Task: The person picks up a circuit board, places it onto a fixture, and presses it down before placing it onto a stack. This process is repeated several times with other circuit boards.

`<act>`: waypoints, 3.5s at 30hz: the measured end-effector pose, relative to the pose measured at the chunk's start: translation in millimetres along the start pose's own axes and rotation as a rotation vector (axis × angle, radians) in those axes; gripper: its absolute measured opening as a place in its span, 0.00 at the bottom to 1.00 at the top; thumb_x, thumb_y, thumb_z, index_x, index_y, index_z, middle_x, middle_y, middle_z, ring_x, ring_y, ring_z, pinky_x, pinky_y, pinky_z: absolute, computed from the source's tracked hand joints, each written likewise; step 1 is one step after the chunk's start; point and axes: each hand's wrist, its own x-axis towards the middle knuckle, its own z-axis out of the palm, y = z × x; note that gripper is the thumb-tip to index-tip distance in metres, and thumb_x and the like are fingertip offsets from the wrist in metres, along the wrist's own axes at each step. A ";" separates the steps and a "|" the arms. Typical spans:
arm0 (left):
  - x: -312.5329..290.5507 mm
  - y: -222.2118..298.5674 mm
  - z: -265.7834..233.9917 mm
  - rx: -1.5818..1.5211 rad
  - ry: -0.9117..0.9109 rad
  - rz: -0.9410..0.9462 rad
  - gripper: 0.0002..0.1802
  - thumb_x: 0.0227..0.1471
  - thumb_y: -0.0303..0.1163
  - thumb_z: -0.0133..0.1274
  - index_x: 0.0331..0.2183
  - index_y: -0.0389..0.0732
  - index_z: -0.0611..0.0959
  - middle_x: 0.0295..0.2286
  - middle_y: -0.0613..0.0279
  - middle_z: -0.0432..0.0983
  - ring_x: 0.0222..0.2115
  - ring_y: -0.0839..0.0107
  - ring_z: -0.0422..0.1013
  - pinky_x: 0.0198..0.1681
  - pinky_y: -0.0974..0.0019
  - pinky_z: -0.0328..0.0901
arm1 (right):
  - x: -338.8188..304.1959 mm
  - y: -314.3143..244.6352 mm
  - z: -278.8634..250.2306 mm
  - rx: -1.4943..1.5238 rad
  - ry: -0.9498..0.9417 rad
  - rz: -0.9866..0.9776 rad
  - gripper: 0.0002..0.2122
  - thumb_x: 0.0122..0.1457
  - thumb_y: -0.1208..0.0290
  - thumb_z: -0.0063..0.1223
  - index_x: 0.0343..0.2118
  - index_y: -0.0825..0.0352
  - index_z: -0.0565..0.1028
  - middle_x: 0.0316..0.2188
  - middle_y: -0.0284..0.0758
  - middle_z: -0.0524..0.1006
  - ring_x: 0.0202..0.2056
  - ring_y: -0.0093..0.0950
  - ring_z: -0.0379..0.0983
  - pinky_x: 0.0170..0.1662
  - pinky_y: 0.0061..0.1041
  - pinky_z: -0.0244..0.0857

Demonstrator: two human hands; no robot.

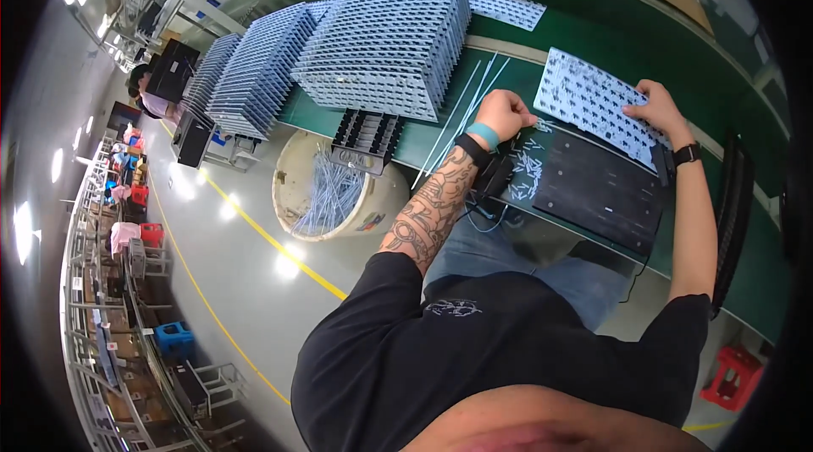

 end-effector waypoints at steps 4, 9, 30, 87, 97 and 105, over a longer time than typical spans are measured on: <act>-4.5 18.8 -11.5 -0.249 -0.002 0.118 0.10 0.48 0.29 0.70 0.26 0.33 0.86 0.23 0.65 0.80 0.24 0.79 0.71 0.30 0.72 0.66 | -2.2 19.7 -30.4 0.101 0.115 0.004 0.18 0.46 0.67 0.74 0.33 0.69 0.74 0.28 0.29 0.73 0.32 0.21 0.67 0.38 0.25 0.64; -28.4 51.4 -61.3 -0.370 0.237 0.269 0.08 0.48 0.26 0.69 0.25 0.34 0.86 0.21 0.68 0.78 0.24 0.80 0.70 0.28 0.72 0.65 | -35.0 9.9 -94.2 0.203 0.351 -0.013 0.14 0.56 0.66 0.69 0.32 0.67 0.73 0.28 0.26 0.71 0.32 0.16 0.66 0.38 0.22 0.62; -111.9 22.3 -37.9 0.243 0.513 0.266 0.17 0.49 0.34 0.70 0.39 0.36 0.87 0.33 0.54 0.83 0.31 0.64 0.78 0.35 0.63 0.71 | -108.6 -92.6 -6.9 -0.448 0.423 -0.119 0.19 0.44 0.60 0.73 0.32 0.66 0.76 0.32 0.44 0.80 0.39 0.48 0.77 0.41 0.44 0.70; 13.9 4.8 15.8 0.207 0.494 0.353 0.35 0.32 0.44 0.81 0.33 0.36 0.74 0.21 0.60 0.73 0.21 0.62 0.69 0.28 0.62 0.69 | -85.5 -88.6 8.1 -0.524 0.305 -0.248 0.15 0.47 0.64 0.70 0.30 0.67 0.74 0.28 0.45 0.79 0.36 0.49 0.77 0.38 0.45 0.71; 4.4 -1.6 17.0 0.203 0.499 0.370 0.35 0.34 0.44 0.80 0.29 0.37 0.70 0.21 0.58 0.73 0.20 0.59 0.68 0.28 0.60 0.69 | -108.3 -95.4 16.9 -0.506 0.365 -0.286 0.15 0.47 0.65 0.69 0.31 0.66 0.74 0.30 0.44 0.79 0.37 0.48 0.77 0.38 0.44 0.70; 9.9 1.6 12.1 0.260 0.451 0.342 0.35 0.34 0.46 0.79 0.26 0.38 0.69 0.19 0.59 0.71 0.20 0.58 0.68 0.28 0.58 0.68 | -94.8 -87.7 12.9 -0.565 0.327 -0.295 0.16 0.47 0.65 0.70 0.31 0.65 0.73 0.31 0.46 0.78 0.37 0.49 0.77 0.39 0.46 0.69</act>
